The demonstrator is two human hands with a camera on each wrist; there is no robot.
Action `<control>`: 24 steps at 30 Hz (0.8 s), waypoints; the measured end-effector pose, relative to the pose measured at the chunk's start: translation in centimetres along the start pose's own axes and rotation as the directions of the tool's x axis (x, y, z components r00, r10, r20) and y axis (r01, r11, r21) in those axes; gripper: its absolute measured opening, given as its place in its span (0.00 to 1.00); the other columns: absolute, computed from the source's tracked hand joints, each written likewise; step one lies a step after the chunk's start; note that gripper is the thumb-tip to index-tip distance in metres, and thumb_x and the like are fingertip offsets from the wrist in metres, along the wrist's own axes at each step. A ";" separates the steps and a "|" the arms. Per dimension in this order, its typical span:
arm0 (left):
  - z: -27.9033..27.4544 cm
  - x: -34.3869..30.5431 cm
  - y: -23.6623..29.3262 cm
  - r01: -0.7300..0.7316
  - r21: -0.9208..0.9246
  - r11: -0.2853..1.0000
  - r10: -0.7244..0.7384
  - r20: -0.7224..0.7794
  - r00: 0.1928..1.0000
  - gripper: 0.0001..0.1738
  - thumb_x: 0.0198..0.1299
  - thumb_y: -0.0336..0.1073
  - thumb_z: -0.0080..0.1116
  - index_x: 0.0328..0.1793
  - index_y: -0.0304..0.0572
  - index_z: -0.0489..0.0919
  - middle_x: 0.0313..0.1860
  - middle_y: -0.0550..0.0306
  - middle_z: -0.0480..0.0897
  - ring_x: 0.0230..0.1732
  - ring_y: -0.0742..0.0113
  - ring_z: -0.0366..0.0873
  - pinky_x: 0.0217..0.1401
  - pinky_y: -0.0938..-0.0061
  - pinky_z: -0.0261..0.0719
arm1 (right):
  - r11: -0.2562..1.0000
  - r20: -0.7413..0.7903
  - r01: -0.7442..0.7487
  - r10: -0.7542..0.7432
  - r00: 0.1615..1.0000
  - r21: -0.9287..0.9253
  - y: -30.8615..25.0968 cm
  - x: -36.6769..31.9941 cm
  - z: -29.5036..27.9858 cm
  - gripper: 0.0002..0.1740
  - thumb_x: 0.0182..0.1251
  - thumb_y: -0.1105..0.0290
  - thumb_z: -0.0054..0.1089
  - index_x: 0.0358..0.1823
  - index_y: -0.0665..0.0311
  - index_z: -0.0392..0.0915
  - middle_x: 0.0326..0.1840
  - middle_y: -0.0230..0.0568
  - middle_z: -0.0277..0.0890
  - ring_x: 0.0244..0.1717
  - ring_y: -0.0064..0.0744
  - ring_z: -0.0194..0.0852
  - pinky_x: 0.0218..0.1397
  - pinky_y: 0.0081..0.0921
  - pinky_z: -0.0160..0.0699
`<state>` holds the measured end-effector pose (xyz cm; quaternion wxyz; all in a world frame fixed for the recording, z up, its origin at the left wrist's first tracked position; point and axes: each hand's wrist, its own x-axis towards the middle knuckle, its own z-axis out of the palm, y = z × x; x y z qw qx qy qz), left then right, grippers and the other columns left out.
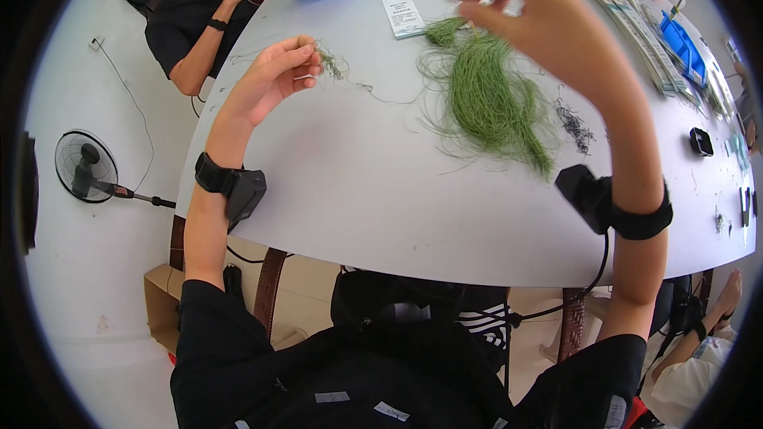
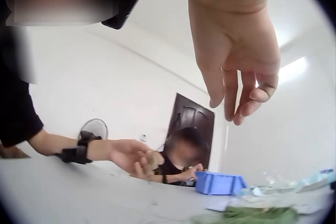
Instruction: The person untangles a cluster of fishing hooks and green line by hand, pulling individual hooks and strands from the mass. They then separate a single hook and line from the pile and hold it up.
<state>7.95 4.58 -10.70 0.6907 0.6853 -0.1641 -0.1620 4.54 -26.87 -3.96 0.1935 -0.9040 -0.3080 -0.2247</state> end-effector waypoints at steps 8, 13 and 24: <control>2.6 -1.6 2.0 -0.075 0.007 0.997 0.074 0.140 0.987 0.10 0.63 0.41 0.52 0.38 0.45 0.71 0.28 0.67 0.73 0.32 0.79 0.70 0.37 0.83 0.70 | 0.912 0.200 -0.045 -0.041 0.979 0.407 -4.7 2.2 4.6 0.11 0.57 0.66 0.60 0.38 0.64 0.83 0.30 0.33 0.80 0.30 0.20 0.69 0.31 0.20 0.67; 4.0 -2.3 2.4 -0.100 0.051 0.994 0.091 0.155 0.984 0.11 0.62 0.43 0.53 0.35 0.46 0.70 0.27 0.67 0.73 0.30 0.79 0.70 0.37 0.83 0.69 | 0.878 0.228 -0.083 -0.030 0.973 0.471 -5.9 2.3 5.5 0.10 0.58 0.64 0.61 0.33 0.64 0.82 0.28 0.27 0.78 0.29 0.16 0.65 0.28 0.17 0.63; 3.9 -2.5 2.1 -0.137 0.142 0.980 0.122 0.113 0.986 0.12 0.63 0.45 0.54 0.34 0.46 0.71 0.27 0.66 0.74 0.29 0.79 0.70 0.36 0.84 0.69 | 0.783 0.225 -0.153 0.017 0.974 0.603 -5.8 2.3 5.5 0.12 0.56 0.63 0.61 0.29 0.66 0.80 0.25 0.34 0.78 0.31 0.23 0.70 0.34 0.21 0.68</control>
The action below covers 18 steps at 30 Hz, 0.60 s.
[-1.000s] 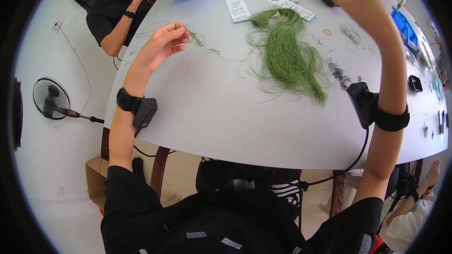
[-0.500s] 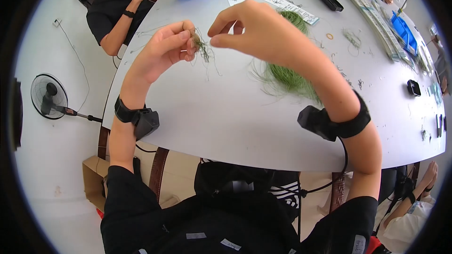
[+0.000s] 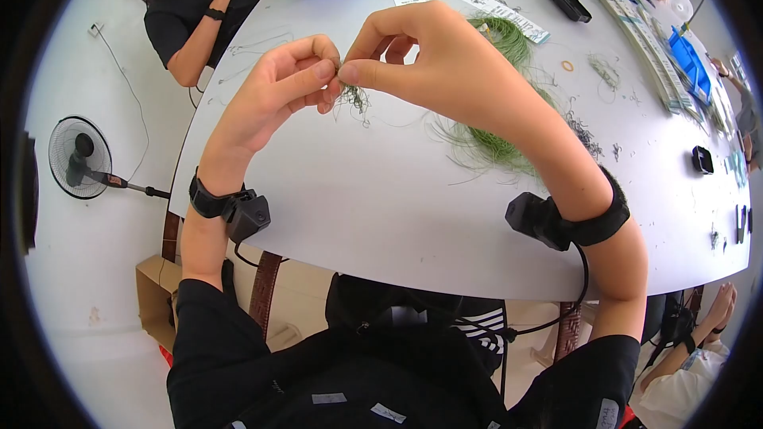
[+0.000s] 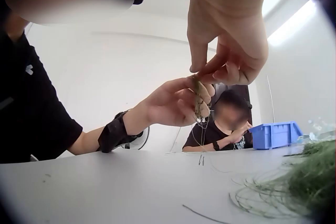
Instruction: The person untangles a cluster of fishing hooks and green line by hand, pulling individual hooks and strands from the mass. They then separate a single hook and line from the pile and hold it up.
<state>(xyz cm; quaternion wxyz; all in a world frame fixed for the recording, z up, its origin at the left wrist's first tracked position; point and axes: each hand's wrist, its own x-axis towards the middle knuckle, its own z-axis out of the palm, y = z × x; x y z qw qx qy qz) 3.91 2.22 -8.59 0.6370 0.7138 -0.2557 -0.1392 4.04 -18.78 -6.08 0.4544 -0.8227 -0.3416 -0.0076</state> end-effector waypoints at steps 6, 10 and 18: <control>-0.2 0.0 -0.2 0.000 0.025 1.000 0.000 0.011 1.000 0.12 0.63 0.44 0.53 0.34 0.46 0.71 0.27 0.66 0.74 0.29 0.79 0.70 0.36 0.84 0.69 | 1.000 -0.068 0.013 -0.011 0.998 0.020 0.7 0.1 -0.7 0.11 0.57 0.64 0.59 0.29 0.66 0.78 0.26 0.33 0.75 0.32 0.23 0.70 0.35 0.20 0.68; -0.4 0.0 -0.2 0.005 -0.004 1.000 -0.005 0.027 1.000 0.11 0.63 0.44 0.54 0.35 0.46 0.71 0.27 0.66 0.74 0.29 0.79 0.70 0.36 0.84 0.69 | 0.997 -0.019 -0.054 0.055 0.998 0.057 0.4 0.0 -1.3 0.08 0.62 0.68 0.53 0.32 0.65 0.77 0.29 0.27 0.74 0.32 0.15 0.67 0.30 0.14 0.61; -0.3 0.0 -0.2 -0.011 -0.102 0.995 0.012 0.016 1.000 0.12 0.63 0.43 0.54 0.37 0.44 0.69 0.26 0.67 0.73 0.28 0.80 0.69 0.33 0.82 0.68 | 0.994 0.219 -0.046 0.067 0.973 -0.097 2.1 0.1 0.4 0.09 0.54 0.67 0.60 0.33 0.63 0.82 0.31 0.34 0.81 0.31 0.27 0.72 0.35 0.24 0.72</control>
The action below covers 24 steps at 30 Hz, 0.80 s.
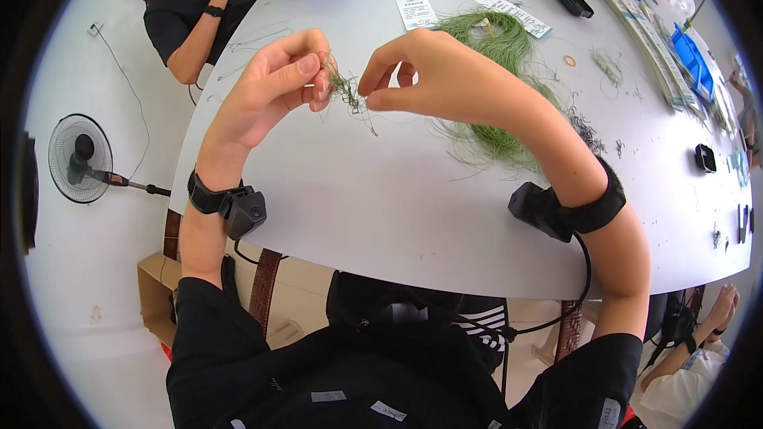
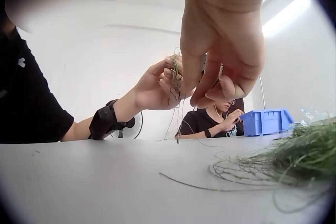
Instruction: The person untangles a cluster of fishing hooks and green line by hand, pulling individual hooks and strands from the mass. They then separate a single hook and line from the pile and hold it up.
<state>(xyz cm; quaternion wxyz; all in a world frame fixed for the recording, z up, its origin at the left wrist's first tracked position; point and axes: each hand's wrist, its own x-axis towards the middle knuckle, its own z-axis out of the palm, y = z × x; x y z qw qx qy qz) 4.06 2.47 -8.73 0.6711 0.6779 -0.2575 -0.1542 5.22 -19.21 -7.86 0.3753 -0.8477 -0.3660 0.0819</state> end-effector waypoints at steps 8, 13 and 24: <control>-0.4 -0.1 0.0 -0.037 -0.058 0.998 0.037 0.001 0.999 0.13 0.63 0.44 0.53 0.34 0.45 0.68 0.25 0.68 0.70 0.27 0.80 0.66 0.31 0.83 0.66 | 1.000 0.097 0.001 -0.003 0.995 0.021 0.0 0.1 0.5 0.09 0.53 0.65 0.61 0.28 0.64 0.81 0.27 0.33 0.80 0.28 0.24 0.70 0.34 0.22 0.70; -0.9 -0.2 -0.1 -0.041 -0.093 0.995 0.039 -0.014 0.999 0.13 0.64 0.44 0.52 0.34 0.45 0.67 0.26 0.68 0.70 0.28 0.81 0.65 0.31 0.83 0.65 | 1.000 -0.045 0.004 -0.005 0.999 -0.001 -0.4 -0.2 -1.7 0.09 0.56 0.65 0.60 0.29 0.65 0.79 0.25 0.32 0.77 0.29 0.21 0.71 0.34 0.20 0.70; -1.2 0.1 -0.7 -0.023 -0.266 0.964 0.032 0.031 0.999 0.11 0.62 0.45 0.54 0.38 0.47 0.74 0.28 0.67 0.75 0.28 0.79 0.70 0.34 0.84 0.70 | 0.993 -0.100 0.049 -0.038 0.994 0.110 -0.7 0.1 0.5 0.10 0.56 0.64 0.63 0.30 0.65 0.82 0.24 0.34 0.78 0.28 0.24 0.70 0.35 0.22 0.70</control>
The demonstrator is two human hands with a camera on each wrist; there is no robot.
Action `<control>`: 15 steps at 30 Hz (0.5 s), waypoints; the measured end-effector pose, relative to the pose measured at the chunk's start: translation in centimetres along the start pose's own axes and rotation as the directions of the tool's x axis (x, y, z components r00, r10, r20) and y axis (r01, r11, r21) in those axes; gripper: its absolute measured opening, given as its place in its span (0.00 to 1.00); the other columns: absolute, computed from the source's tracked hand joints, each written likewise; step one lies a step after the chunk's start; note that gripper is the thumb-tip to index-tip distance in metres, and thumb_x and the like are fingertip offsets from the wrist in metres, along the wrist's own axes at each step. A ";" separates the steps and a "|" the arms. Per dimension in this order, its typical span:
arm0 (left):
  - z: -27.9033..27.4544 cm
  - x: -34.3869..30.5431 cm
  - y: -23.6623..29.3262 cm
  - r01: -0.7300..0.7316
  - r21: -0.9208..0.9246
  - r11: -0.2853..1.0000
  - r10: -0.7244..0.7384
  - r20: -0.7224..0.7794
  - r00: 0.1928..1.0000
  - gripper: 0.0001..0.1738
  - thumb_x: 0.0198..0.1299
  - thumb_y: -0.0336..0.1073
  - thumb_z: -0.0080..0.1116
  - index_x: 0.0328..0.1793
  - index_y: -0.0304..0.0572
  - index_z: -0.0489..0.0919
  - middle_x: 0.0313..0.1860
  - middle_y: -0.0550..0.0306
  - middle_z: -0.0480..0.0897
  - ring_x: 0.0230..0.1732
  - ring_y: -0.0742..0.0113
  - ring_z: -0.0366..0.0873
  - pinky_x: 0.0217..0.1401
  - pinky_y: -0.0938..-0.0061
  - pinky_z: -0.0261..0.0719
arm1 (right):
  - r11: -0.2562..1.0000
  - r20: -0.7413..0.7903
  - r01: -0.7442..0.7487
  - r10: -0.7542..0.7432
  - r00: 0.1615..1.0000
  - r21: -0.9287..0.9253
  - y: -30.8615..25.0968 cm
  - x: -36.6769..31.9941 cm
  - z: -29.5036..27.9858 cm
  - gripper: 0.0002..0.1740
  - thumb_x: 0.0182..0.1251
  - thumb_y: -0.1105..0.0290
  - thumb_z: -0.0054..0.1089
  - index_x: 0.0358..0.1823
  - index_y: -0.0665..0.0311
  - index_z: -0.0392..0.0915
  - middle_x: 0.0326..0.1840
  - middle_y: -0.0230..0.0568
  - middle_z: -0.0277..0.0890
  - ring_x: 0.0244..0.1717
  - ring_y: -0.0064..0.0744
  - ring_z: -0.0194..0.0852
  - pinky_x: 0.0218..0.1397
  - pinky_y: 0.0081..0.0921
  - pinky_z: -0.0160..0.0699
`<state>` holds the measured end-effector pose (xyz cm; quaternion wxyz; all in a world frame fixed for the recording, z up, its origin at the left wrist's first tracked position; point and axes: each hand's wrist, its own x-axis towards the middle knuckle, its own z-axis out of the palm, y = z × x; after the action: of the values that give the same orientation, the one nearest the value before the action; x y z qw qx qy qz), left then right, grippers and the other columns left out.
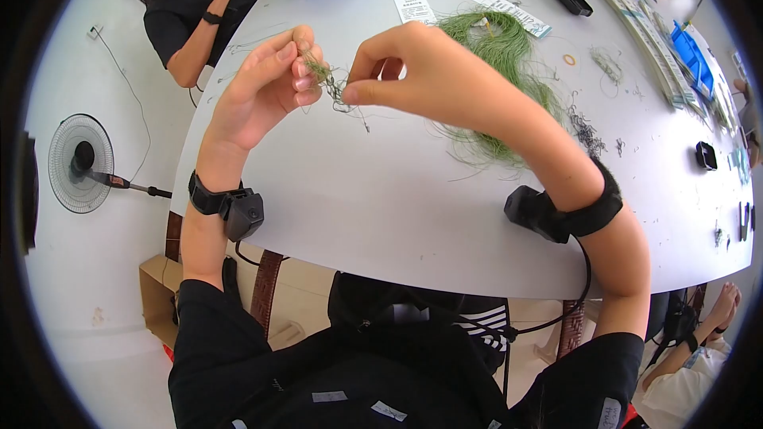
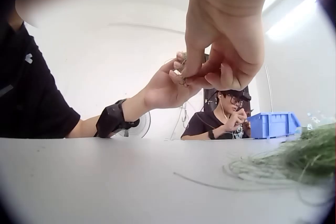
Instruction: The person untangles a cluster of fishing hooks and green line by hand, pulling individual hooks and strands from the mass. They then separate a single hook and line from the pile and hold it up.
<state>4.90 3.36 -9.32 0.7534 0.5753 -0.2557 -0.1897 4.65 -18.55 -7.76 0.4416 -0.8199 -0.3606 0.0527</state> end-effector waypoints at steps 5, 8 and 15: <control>-0.2 0.1 0.3 0.018 -0.043 0.999 -0.018 -0.008 1.000 0.11 0.63 0.44 0.53 0.35 0.46 0.72 0.25 0.68 0.74 0.27 0.80 0.69 0.33 0.84 0.68 | 0.999 -0.058 0.027 -0.029 0.998 -0.031 -0.3 0.0 -3.1 0.12 0.57 0.63 0.63 0.31 0.67 0.81 0.25 0.33 0.78 0.30 0.21 0.71 0.36 0.20 0.70; 0.1 0.0 0.5 0.023 0.023 0.999 -0.023 -0.017 1.000 0.12 0.65 0.43 0.50 0.36 0.44 0.67 0.21 0.70 0.67 0.26 0.81 0.63 0.30 0.85 0.62 | 0.994 -0.110 0.062 -0.071 0.991 -0.084 -0.6 -0.5 -4.5 0.14 0.60 0.60 0.61 0.32 0.67 0.81 0.27 0.32 0.77 0.29 0.19 0.69 0.33 0.16 0.67; 0.1 -0.5 0.7 0.054 0.210 0.976 -0.065 0.045 0.997 0.14 0.65 0.43 0.49 0.32 0.44 0.65 0.19 0.69 0.67 0.23 0.79 0.61 0.27 0.84 0.60 | 0.965 -0.261 0.026 -0.096 0.961 -0.260 -1.5 -1.2 -6.3 0.18 0.66 0.54 0.51 0.28 0.61 0.77 0.26 0.28 0.72 0.23 0.13 0.57 0.25 0.12 0.51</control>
<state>4.44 3.71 -8.70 0.6761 0.6534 -0.2763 -0.1993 5.51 -23.07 -3.09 0.3797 -0.8575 -0.3257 -0.1202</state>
